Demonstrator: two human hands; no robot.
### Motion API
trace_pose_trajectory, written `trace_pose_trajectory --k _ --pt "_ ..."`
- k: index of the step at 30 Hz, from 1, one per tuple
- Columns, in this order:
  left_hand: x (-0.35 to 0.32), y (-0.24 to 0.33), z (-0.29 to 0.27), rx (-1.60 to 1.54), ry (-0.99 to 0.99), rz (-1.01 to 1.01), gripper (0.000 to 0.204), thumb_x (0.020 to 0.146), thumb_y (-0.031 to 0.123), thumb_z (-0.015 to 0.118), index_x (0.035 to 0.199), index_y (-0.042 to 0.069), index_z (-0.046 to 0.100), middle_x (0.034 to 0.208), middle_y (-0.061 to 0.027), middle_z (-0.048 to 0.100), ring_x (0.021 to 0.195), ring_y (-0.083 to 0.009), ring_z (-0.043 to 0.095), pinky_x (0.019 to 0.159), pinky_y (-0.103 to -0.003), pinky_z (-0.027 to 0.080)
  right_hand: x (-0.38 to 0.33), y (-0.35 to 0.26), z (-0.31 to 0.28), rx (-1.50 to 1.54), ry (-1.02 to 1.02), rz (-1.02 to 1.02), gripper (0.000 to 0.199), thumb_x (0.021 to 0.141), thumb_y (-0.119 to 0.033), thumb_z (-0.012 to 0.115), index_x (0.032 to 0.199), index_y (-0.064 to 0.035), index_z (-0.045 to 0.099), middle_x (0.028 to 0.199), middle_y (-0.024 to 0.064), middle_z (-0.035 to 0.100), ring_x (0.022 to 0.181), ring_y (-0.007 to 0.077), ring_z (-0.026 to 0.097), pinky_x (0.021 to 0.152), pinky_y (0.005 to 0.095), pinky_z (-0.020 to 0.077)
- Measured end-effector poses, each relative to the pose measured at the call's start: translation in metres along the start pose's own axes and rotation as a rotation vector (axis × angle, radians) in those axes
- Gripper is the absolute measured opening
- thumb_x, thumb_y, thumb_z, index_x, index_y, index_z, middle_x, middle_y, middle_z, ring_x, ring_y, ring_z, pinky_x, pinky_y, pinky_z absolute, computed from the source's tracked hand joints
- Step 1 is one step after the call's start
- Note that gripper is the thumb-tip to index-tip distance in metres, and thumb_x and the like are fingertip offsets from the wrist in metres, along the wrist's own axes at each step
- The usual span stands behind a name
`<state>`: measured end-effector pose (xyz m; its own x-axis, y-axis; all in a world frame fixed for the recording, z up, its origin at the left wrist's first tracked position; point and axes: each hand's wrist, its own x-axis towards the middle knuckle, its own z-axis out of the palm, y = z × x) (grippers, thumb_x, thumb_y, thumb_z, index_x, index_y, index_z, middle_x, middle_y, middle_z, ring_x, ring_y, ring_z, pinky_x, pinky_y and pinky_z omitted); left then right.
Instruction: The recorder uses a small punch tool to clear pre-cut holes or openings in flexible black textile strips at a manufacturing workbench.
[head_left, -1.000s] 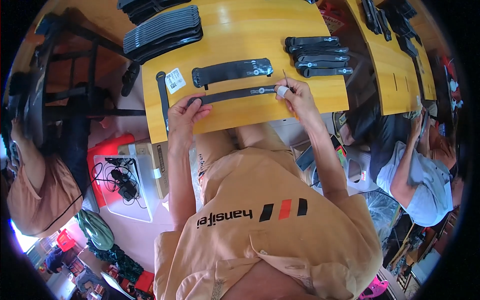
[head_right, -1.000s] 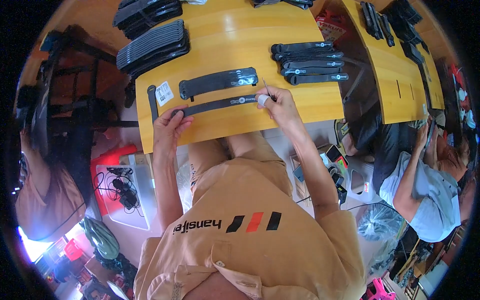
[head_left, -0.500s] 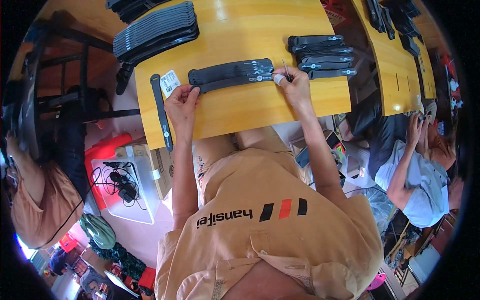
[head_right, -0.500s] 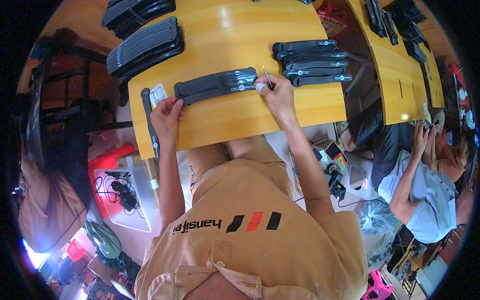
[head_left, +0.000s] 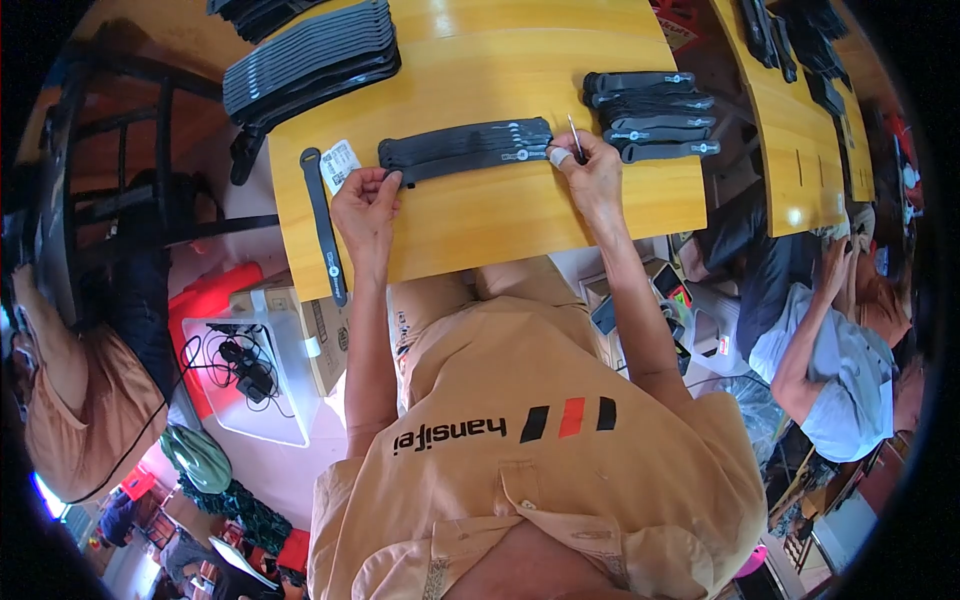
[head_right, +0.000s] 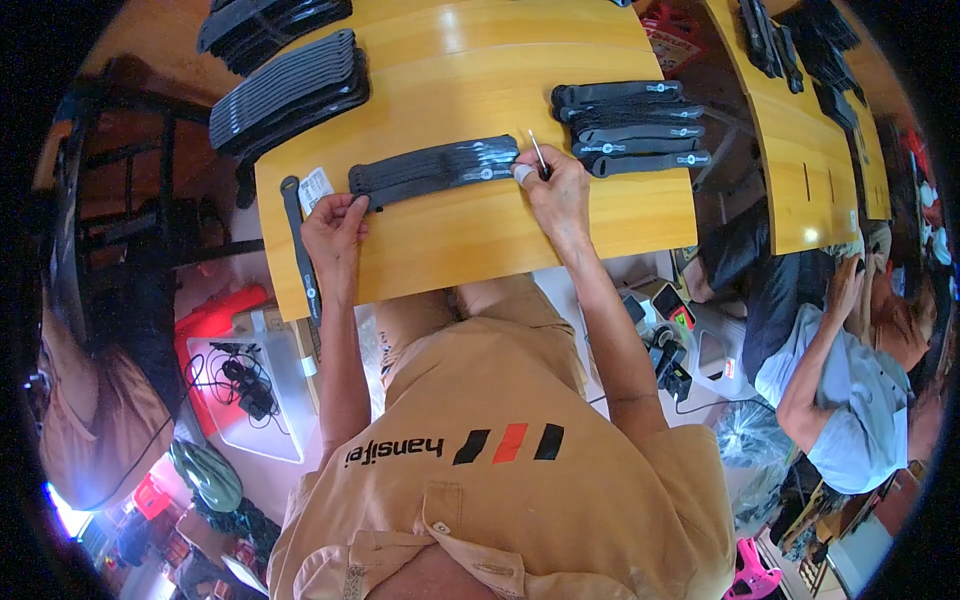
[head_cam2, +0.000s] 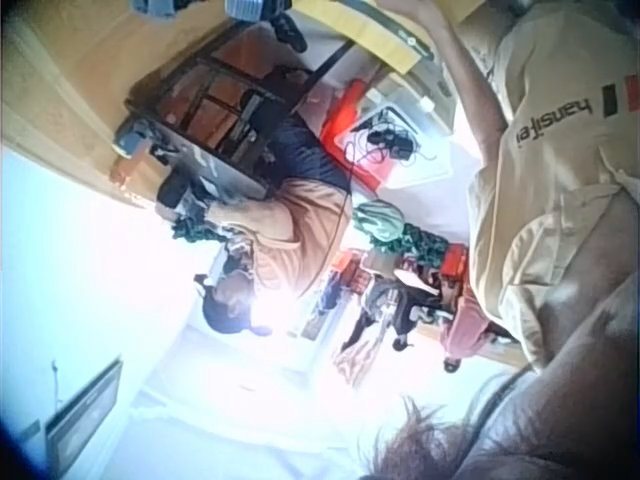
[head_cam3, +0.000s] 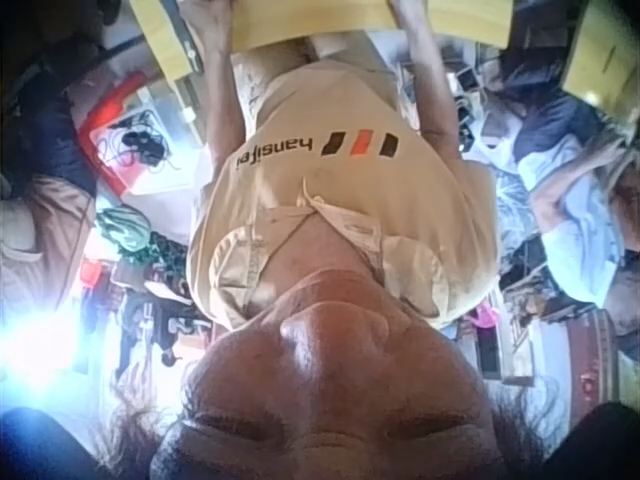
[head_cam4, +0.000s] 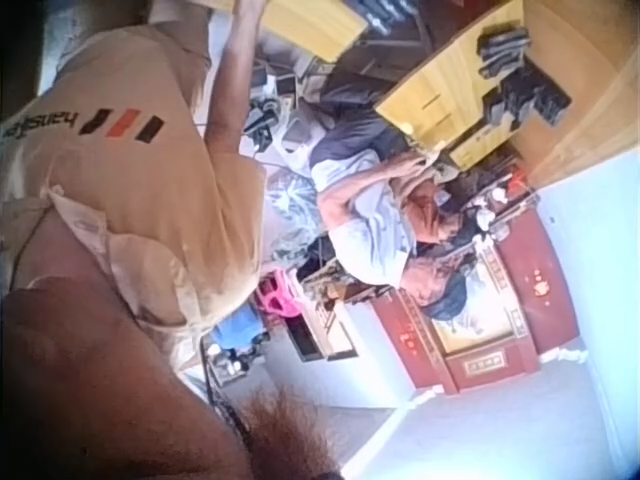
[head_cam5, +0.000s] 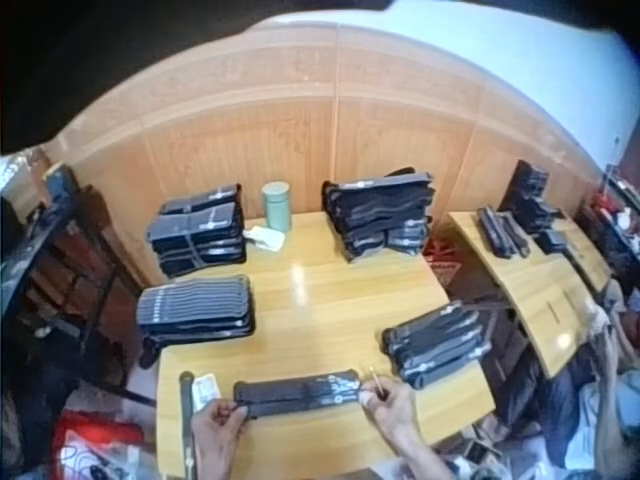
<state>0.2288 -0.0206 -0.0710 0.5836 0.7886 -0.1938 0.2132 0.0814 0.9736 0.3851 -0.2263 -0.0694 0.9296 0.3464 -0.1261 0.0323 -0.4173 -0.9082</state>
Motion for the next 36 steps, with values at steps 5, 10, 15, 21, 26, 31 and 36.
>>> trace_pose_trajectory --k 5,10,15,21,26,31,36 --pt "0.001 -0.002 0.001 0.029 0.007 0.022 0.014 0.076 0.006 0.069 0.081 -0.002 0.059 0.064 -0.0022 0.057 0.05 -0.0056 0.05 0.044 -0.018 0.04 0.002 0.013 0.003 0.018 0.038 -0.055 0.005 0.075 -0.004 0.065 0.078 -0.0007 0.064 0.063 -0.0015 0.056 0.057 0.006 0.047 0.052 0.0216 0.0375" --pt "-0.001 0.001 0.001 0.063 0.029 0.002 0.014 0.075 0.005 0.07 0.079 -0.002 0.058 0.063 -0.0032 0.056 0.049 -0.006 0.051 0.044 -0.018 0.042 0.0 0.006 0.001 -0.003 0.002 0.006 0.004 0.076 -0.001 0.063 0.08 -0.0011 0.063 0.067 -0.0016 0.057 0.061 0.0051 0.048 0.056 0.0196 0.0374" --pt "0.0 0.001 0.002 0.051 0.029 0.006 0.014 0.076 0.005 0.069 0.078 -0.002 0.057 0.063 -0.0032 0.056 0.049 -0.0062 0.051 0.044 -0.019 0.043 0.0 0.004 0.002 -0.013 0.024 -0.037 0.004 0.075 -0.002 0.064 0.079 -0.0011 0.064 0.066 -0.0021 0.057 0.06 0.005 0.047 0.055 0.02 0.0375" --pt "0.002 -0.002 0.001 0.074 0.038 0.016 0.013 0.076 0.005 0.069 0.077 -0.002 0.058 0.062 -0.0033 0.056 0.049 -0.0066 0.052 0.044 -0.019 0.043 0.001 0.004 0.005 -0.002 0.059 -0.048 0.005 0.073 -0.004 0.066 0.077 -0.0008 0.064 0.061 -0.0015 0.055 0.055 0.0061 0.046 0.051 0.022 0.0378" --pt "0.002 -0.002 0.001 0.099 0.05 0.011 0.013 0.076 0.005 0.069 0.077 -0.002 0.058 0.062 -0.0032 0.056 0.049 -0.0064 0.052 0.043 -0.019 0.043 0.001 0.003 0.005 -0.014 0.079 -0.077 0.006 0.071 -0.004 0.066 0.075 -0.0006 0.063 0.056 0.0001 0.052 0.052 0.0081 0.046 0.049 0.0244 0.0386" --pt "0.0 0.0 0.002 0.109 0.053 0.006 0.012 0.077 0.004 0.069 0.077 -0.002 0.058 0.062 -0.003 0.056 0.048 -0.0064 0.051 0.043 -0.019 0.042 0.0 0.001 0.005 -0.004 0.087 -0.073 0.006 0.071 -0.003 0.067 0.075 -0.0007 0.063 0.056 0.0 0.051 0.052 0.0083 0.046 0.049 0.0246 0.0384" --pt "0.0 0.002 0.004 0.118 0.057 -0.009 0.012 0.076 0.004 0.069 0.077 -0.002 0.058 0.062 -0.0031 0.056 0.048 -0.0063 0.05 0.043 -0.019 0.042 0.0 0.002 0.005 -0.013 0.095 -0.081 0.006 0.07 -0.002 0.067 0.074 -0.001 0.063 0.056 0.0002 0.051 0.051 0.0084 0.046 0.048 0.0249 0.0379"
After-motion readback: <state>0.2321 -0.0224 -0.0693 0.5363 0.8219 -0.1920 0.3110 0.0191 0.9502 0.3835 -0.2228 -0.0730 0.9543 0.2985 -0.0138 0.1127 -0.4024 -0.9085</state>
